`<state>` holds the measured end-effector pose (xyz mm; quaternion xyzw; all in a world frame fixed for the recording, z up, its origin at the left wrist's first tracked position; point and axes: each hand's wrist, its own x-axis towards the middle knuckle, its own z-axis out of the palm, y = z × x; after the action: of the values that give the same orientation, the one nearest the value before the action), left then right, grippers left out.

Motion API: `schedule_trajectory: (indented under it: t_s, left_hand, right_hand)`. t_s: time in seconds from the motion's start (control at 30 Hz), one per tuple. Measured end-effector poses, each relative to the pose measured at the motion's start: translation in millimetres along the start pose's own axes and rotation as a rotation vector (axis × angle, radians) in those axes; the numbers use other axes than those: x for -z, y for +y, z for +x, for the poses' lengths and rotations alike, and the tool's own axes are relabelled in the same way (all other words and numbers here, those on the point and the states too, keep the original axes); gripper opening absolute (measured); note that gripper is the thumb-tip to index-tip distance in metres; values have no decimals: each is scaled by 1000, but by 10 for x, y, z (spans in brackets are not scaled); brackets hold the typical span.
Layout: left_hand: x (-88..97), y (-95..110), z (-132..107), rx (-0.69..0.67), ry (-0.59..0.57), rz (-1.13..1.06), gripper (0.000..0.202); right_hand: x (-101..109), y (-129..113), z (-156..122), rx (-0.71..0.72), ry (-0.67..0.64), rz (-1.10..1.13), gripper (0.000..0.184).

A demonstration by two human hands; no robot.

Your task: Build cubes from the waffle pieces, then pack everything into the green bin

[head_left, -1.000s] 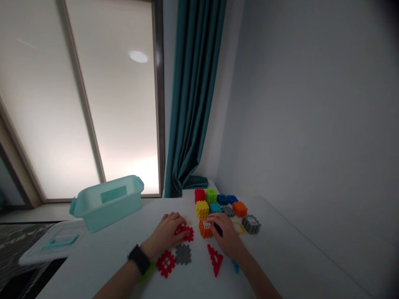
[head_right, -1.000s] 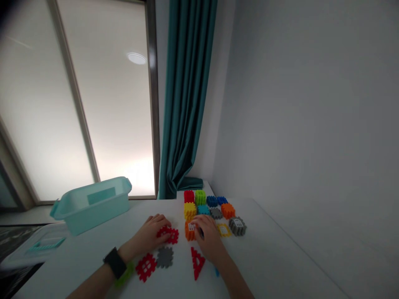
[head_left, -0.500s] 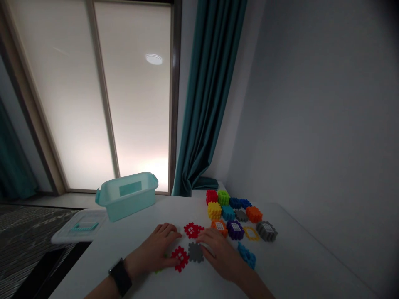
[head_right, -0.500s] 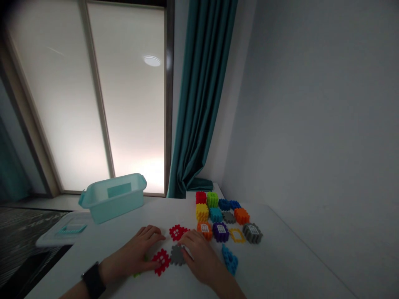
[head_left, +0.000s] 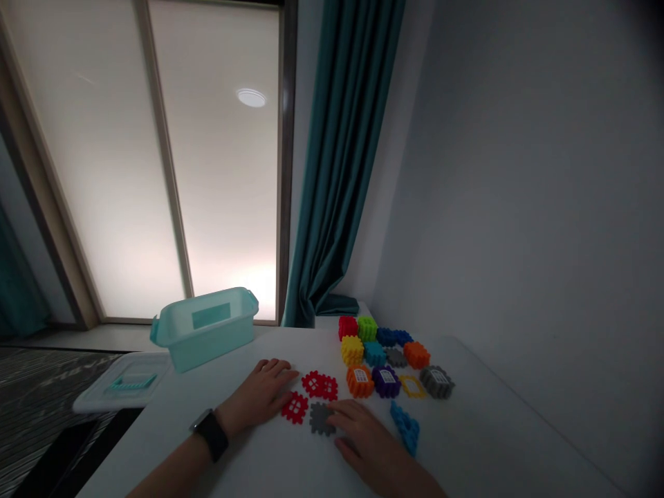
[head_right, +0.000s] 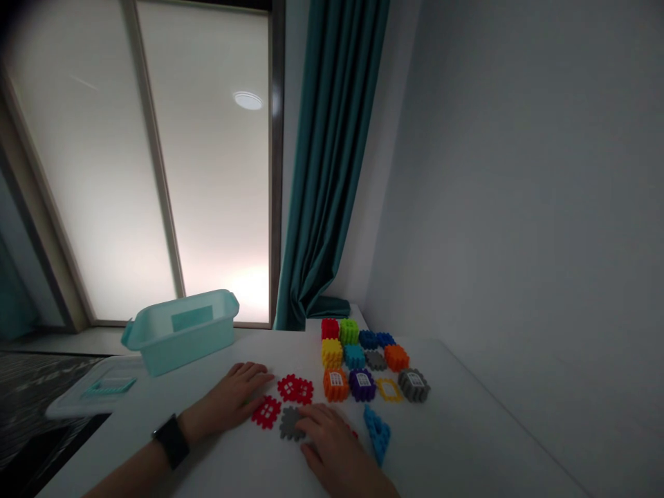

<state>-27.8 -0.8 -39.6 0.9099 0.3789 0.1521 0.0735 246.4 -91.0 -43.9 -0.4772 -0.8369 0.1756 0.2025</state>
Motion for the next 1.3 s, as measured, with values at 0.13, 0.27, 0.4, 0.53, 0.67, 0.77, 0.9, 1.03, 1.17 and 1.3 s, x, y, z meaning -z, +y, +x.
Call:
schedule_trajectory:
  t_s: [0.13,0.27,0.4,0.53,0.67,0.77,0.9,1.03,1.17,1.3]
  left_hand:
    - [-27,161,89,-73,-20,-43,44]
    - [-61,245,102,-65,-26,-57,40]
    - [-39,209,52,7,-21,-23,34]
    - [-8,157,-5,80,5,30,25]
    - [1,121,-44,126,32,61,20]
    - [2,94,-66,140,42,58,16]
    - [-4,47,-87,155,60,44,14]
    - [-4,27,-93,186,65,46,13]
    - [-34,104,-67,279,91,56,20]
    - [-112,222,6,385,101,62,38]
  right_hand:
    - [-49,102,-25,-32,26,-11,41]
    - [-57,110,15,-45,-11,-22,45]
    - [-25,27,96,-28,-59,-54,48]
    - [1,-61,227,8,-78,-91,44]
    - [-23,-99,376,18,-79,-158,35]
    - [-65,-105,452,14,-63,-184,32]
    - [-117,-115,460,-20,-68,-173,38]
    - [-148,-126,395,-37,-51,-143,40]
    - [-169,-121,351,-35,-30,-123,42]
    - [-184,-111,347,-31,-19,-120,42]
